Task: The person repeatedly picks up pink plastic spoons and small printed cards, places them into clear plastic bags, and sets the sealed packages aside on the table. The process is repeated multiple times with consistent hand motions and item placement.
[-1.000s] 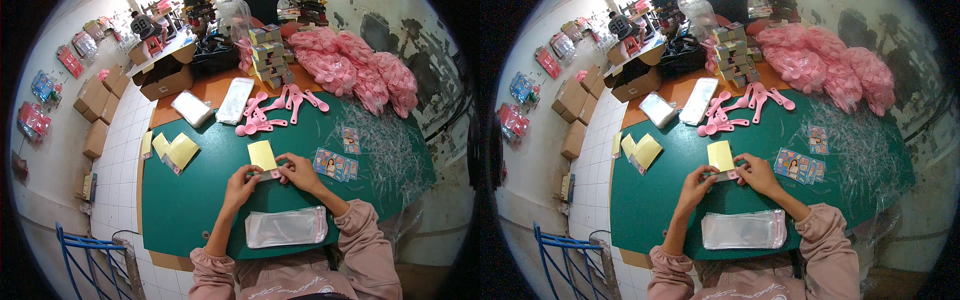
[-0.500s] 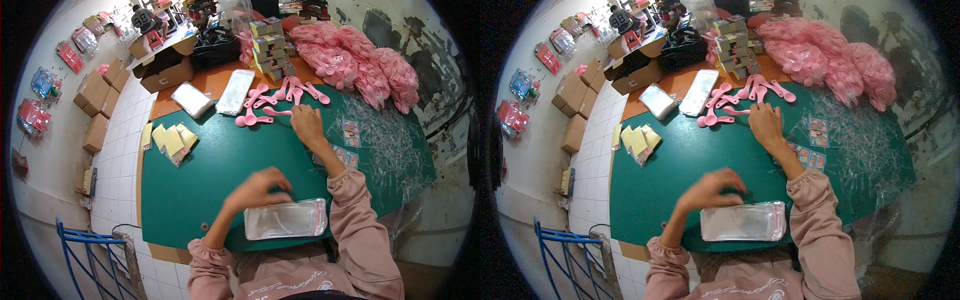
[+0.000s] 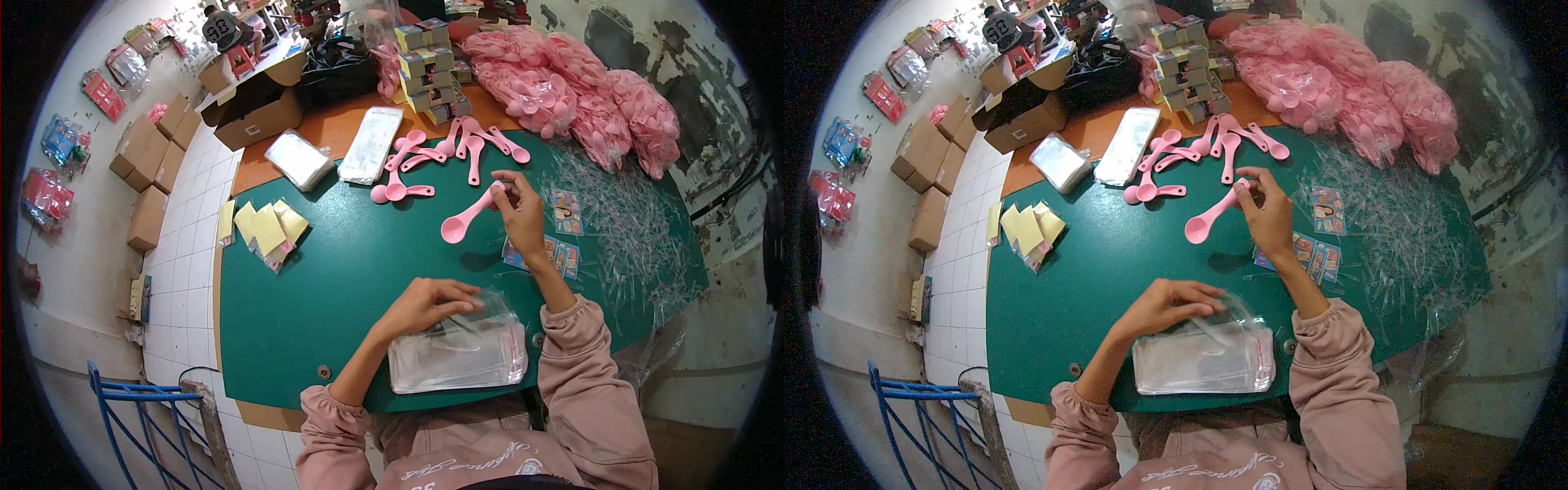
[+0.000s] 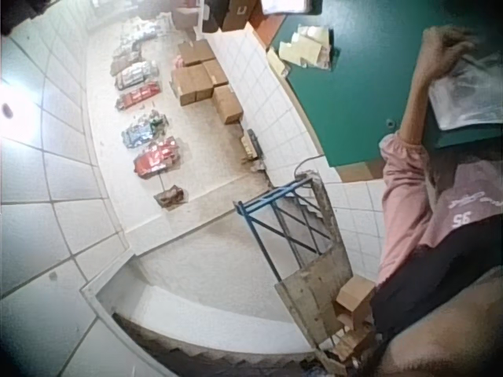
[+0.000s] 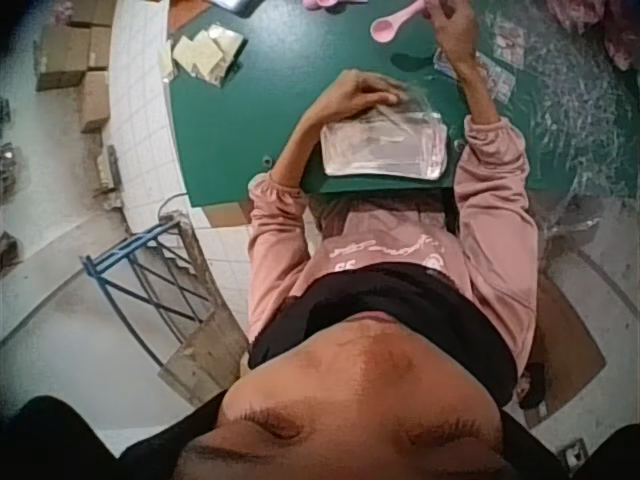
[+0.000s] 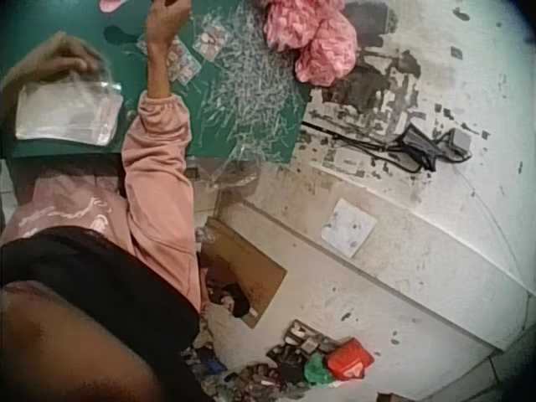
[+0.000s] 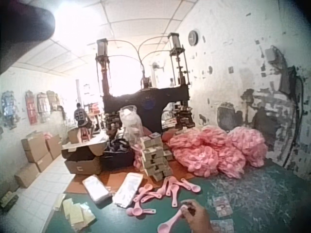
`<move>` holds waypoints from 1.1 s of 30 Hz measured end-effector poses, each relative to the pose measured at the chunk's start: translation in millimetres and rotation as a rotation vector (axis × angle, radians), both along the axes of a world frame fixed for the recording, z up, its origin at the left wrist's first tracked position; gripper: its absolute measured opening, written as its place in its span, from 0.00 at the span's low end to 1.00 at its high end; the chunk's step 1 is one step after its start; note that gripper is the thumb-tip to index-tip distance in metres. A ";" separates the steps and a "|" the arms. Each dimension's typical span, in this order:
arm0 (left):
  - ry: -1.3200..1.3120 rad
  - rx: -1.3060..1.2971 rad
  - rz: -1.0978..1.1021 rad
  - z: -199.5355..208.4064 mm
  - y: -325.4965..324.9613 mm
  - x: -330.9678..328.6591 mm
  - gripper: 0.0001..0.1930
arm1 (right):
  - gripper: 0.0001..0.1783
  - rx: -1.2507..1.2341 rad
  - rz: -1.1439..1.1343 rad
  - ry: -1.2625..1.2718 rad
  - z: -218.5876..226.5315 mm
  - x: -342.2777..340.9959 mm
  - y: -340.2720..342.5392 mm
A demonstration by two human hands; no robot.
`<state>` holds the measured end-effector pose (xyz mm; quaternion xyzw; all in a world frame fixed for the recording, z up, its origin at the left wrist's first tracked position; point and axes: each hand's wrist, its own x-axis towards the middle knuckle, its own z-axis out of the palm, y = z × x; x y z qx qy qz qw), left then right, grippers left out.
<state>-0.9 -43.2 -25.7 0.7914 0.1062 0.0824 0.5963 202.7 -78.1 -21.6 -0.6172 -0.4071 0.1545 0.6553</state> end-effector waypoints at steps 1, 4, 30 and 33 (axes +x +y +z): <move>-0.049 0.011 -0.005 -2.7 6.8 -2.1 0.11 | 0.07 0.000 0.003 0.002 0.4 0.2 -1.3; -0.022 -0.538 0.215 -10.9 23.8 -7.9 0.15 | 0.07 0.040 -0.008 0.005 0.5 0.4 -4.9; -0.037 -0.458 0.535 2.7 32.7 -14.1 0.19 | 0.09 0.180 0.055 -0.005 3.7 -20.7 -12.2; 0.025 -0.457 0.545 -0.4 35.7 -16.7 0.19 | 0.09 0.166 0.083 0.004 2.5 -23.8 -12.0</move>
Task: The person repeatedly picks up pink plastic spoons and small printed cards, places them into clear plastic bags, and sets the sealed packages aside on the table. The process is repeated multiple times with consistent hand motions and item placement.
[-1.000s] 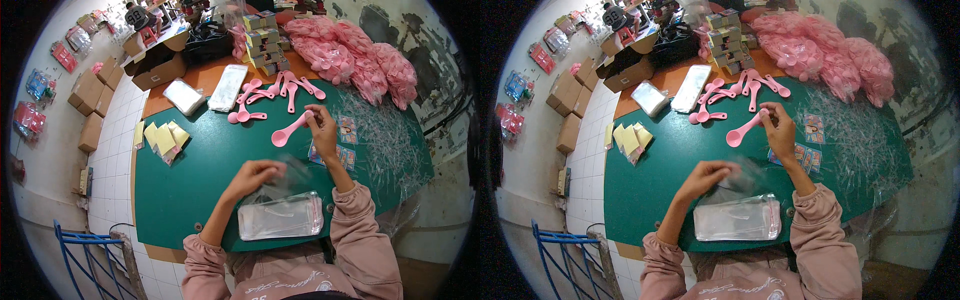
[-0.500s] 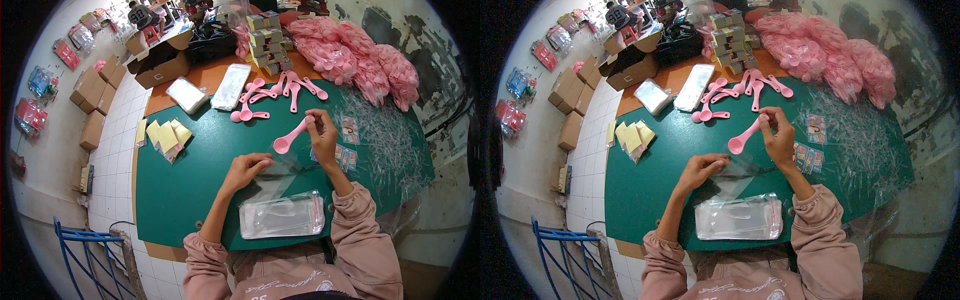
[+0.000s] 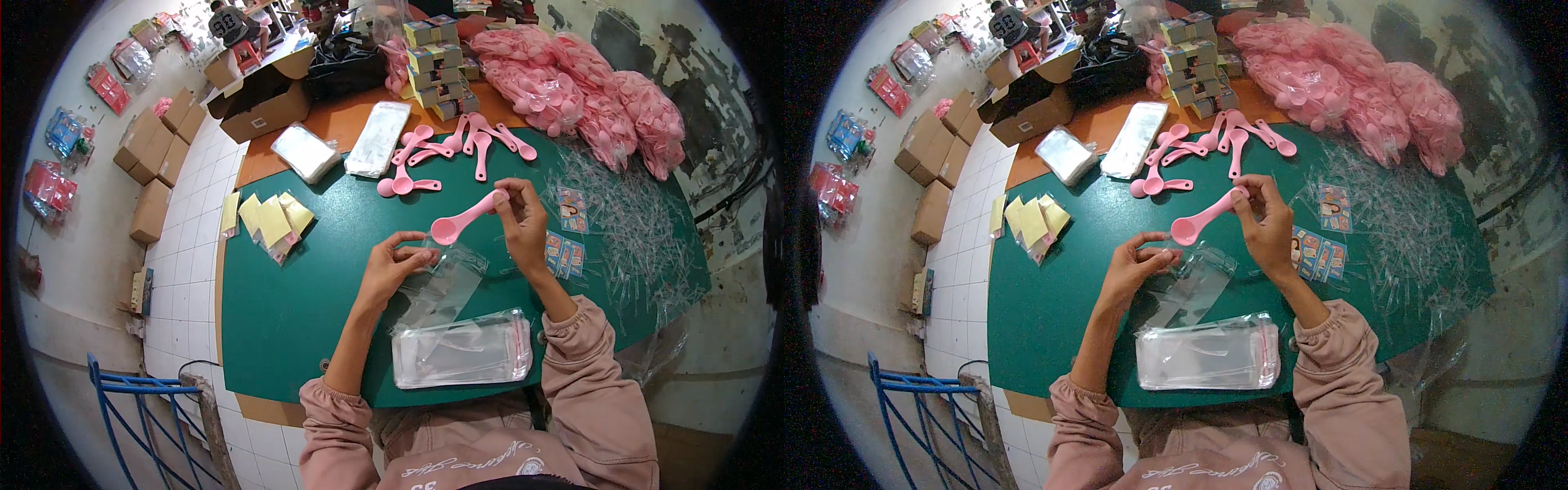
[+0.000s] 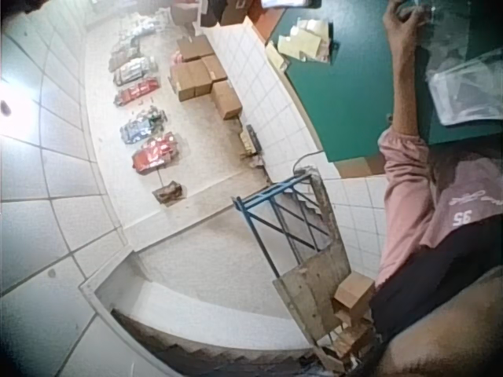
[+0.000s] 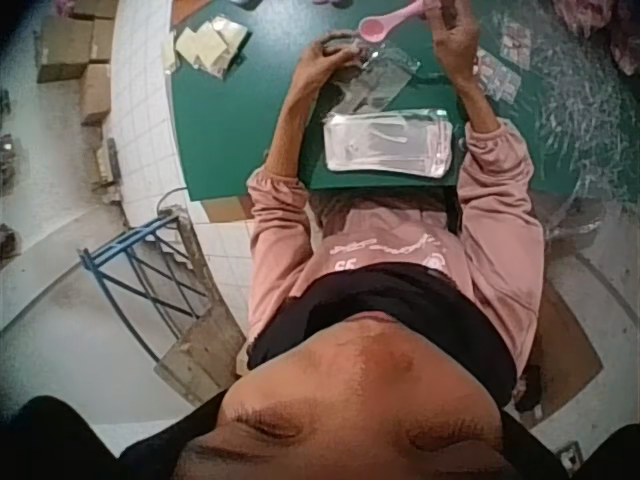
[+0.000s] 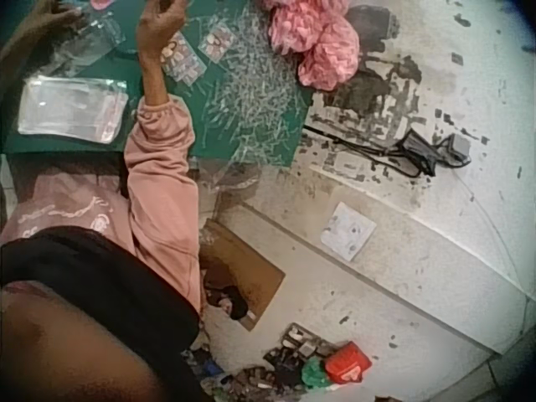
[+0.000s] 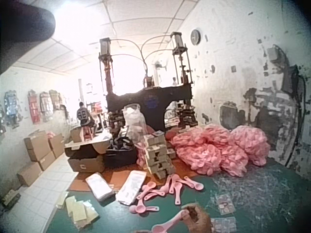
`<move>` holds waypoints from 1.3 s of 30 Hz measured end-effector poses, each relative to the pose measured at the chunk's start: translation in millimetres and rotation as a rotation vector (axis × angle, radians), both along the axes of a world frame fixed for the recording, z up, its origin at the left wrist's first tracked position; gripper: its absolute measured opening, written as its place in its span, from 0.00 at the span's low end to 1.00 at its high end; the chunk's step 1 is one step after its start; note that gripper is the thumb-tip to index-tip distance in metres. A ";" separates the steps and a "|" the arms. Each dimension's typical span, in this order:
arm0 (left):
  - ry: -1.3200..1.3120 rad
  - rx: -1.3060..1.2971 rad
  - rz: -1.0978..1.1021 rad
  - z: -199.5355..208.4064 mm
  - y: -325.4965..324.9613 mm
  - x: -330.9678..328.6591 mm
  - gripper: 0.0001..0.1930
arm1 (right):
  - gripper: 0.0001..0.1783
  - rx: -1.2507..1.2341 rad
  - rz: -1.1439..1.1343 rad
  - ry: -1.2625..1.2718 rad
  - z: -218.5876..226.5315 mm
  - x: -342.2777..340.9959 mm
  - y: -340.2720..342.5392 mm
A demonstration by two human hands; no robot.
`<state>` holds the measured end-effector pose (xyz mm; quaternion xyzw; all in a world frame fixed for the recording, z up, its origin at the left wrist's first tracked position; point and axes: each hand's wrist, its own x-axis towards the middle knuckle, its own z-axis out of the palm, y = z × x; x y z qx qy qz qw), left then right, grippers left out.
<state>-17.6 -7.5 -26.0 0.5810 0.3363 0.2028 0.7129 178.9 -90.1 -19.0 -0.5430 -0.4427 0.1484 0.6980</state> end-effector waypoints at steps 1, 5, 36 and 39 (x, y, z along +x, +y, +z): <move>0.000 -0.001 0.000 -0.4 0.5 -0.1 0.19 | 0.09 -0.001 0.000 0.000 0.5 -1.0 -0.3; -0.038 0.019 -0.032 2.4 -0.8 0.8 0.18 | 0.09 -0.027 0.043 -0.005 4.8 -4.6 -2.1; -0.284 0.097 0.006 36.7 4.1 -8.9 0.17 | 0.20 -0.638 0.069 -0.848 -1.3 90.8 -88.6; -0.196 0.107 -0.059 38.1 10.5 -11.7 0.15 | 0.17 -0.743 0.070 -0.644 6.5 82.6 -83.2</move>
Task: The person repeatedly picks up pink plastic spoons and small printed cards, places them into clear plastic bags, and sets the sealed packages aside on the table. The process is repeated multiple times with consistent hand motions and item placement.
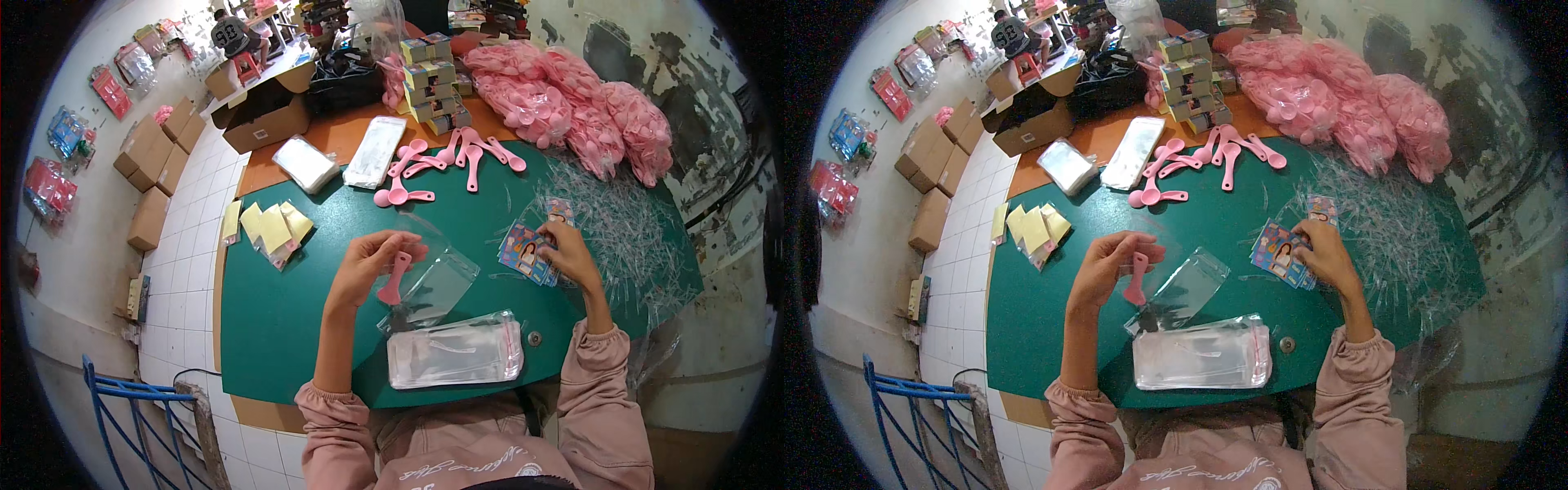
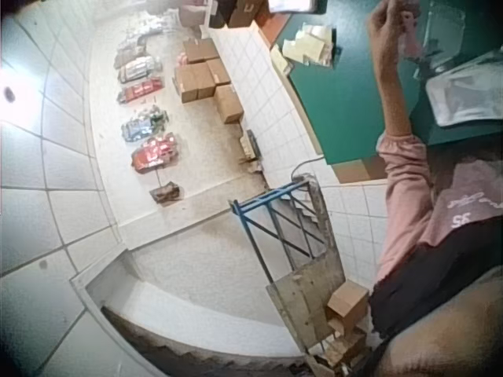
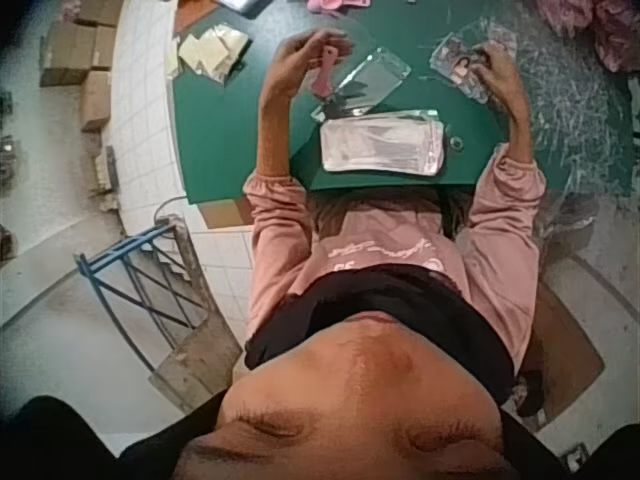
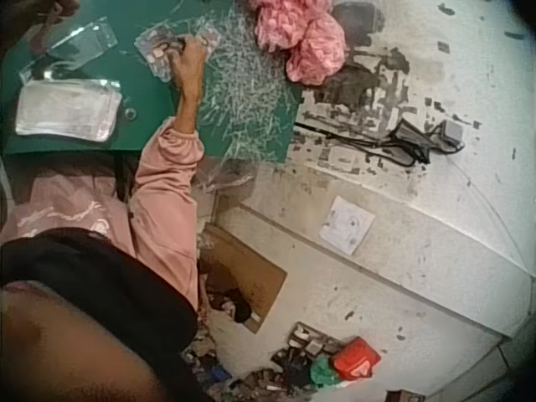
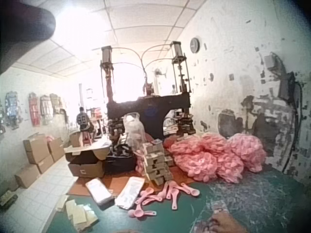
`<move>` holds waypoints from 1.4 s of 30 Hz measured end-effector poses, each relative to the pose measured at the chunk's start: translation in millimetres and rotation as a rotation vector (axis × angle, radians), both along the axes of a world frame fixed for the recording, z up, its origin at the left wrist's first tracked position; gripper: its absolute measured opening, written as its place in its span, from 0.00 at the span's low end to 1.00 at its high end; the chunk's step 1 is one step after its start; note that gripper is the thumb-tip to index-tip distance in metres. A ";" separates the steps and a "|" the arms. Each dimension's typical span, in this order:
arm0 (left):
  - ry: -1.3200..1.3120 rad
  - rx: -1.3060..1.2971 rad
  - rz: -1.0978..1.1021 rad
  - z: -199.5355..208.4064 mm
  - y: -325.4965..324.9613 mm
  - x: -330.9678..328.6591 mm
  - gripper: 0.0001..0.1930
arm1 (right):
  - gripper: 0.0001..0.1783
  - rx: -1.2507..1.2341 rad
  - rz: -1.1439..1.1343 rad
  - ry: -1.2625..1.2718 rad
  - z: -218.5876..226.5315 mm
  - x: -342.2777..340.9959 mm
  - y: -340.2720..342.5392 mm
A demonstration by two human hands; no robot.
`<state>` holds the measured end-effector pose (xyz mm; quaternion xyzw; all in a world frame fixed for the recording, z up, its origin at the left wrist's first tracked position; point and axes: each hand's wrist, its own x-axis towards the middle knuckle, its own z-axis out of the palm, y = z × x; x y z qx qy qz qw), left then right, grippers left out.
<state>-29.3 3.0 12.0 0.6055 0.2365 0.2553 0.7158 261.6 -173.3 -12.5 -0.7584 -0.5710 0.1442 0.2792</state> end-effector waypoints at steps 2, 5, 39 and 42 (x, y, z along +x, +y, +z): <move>0.124 0.102 -0.109 0.3 3.9 0.5 0.16 | 0.14 0.123 -0.038 -0.020 0.6 4.0 11.1; 0.201 0.133 -0.154 3.5 4.8 9.0 0.15 | 0.13 0.283 0.089 -0.015 28.5 -16.3 33.9; 0.185 0.111 -0.096 -15.2 5.4 14.9 0.16 | 0.10 0.311 0.312 0.225 58.8 -64.0 82.7; 0.142 0.074 -0.100 -17.6 5.2 18.8 0.16 | 0.10 0.411 0.208 0.599 50.0 -62.1 82.1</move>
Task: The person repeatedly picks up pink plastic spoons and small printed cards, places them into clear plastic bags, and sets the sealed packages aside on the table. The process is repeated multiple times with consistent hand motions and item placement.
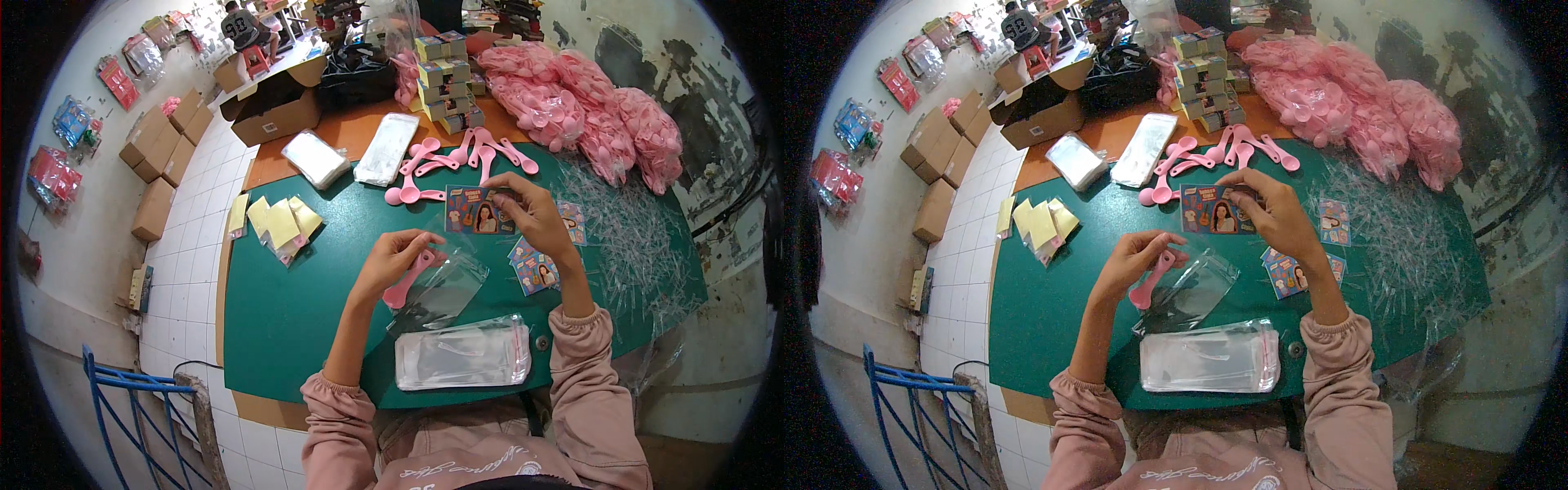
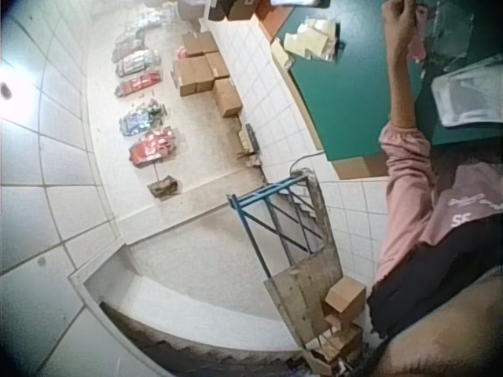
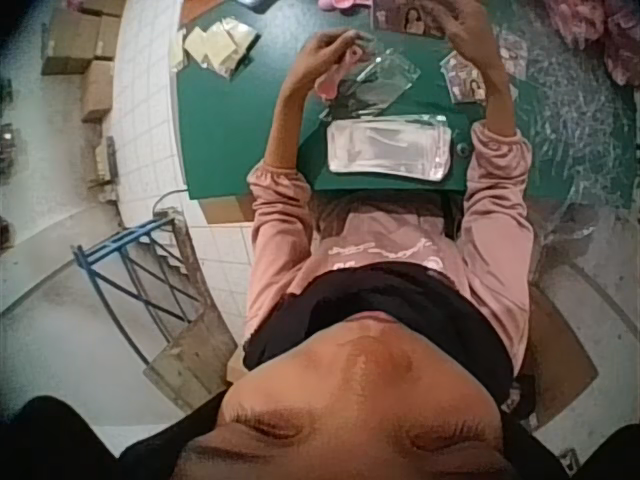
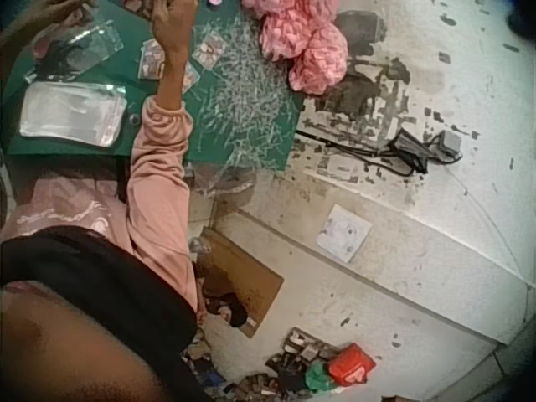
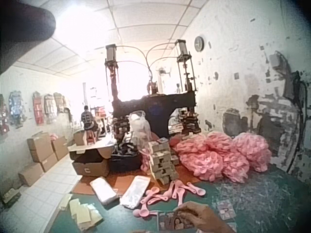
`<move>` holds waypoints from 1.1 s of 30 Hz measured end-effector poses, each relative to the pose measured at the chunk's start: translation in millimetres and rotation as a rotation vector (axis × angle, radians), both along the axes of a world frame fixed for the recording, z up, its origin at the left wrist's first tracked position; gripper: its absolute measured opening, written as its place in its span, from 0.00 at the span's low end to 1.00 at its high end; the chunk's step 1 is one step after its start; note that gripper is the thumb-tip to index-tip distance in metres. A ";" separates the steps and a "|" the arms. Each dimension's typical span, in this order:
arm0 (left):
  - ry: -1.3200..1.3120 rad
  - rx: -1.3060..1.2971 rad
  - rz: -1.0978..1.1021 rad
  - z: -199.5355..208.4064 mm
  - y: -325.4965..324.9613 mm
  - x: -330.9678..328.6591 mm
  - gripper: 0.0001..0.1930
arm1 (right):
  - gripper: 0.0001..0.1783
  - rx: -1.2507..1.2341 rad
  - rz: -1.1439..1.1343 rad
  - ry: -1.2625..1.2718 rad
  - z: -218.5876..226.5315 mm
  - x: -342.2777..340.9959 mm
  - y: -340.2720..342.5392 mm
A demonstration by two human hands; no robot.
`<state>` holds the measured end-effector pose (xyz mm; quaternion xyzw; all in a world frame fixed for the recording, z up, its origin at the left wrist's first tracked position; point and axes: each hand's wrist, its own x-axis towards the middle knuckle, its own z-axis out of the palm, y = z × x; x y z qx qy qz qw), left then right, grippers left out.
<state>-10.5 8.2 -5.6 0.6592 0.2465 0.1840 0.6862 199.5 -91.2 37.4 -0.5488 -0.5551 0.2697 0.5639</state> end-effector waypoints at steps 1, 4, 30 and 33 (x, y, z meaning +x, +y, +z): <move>-0.013 -0.014 -0.001 -1.1 1.1 -0.4 0.16 | 0.10 0.001 0.001 0.001 -2.4 -1.0 1.2; 0.049 0.045 0.012 0.1 0.1 -2.4 0.16 | 0.09 -0.090 0.063 -0.122 -6.6 -3.5 3.2; 0.107 0.170 -0.022 2.3 -3.0 -1.9 0.16 | 0.14 0.028 0.031 -0.558 -2.4 -14.7 -7.2; 0.099 0.177 -0.033 -0.1 -3.0 -0.6 0.16 | 0.14 -0.003 0.012 -0.569 -4.9 -14.2 -7.4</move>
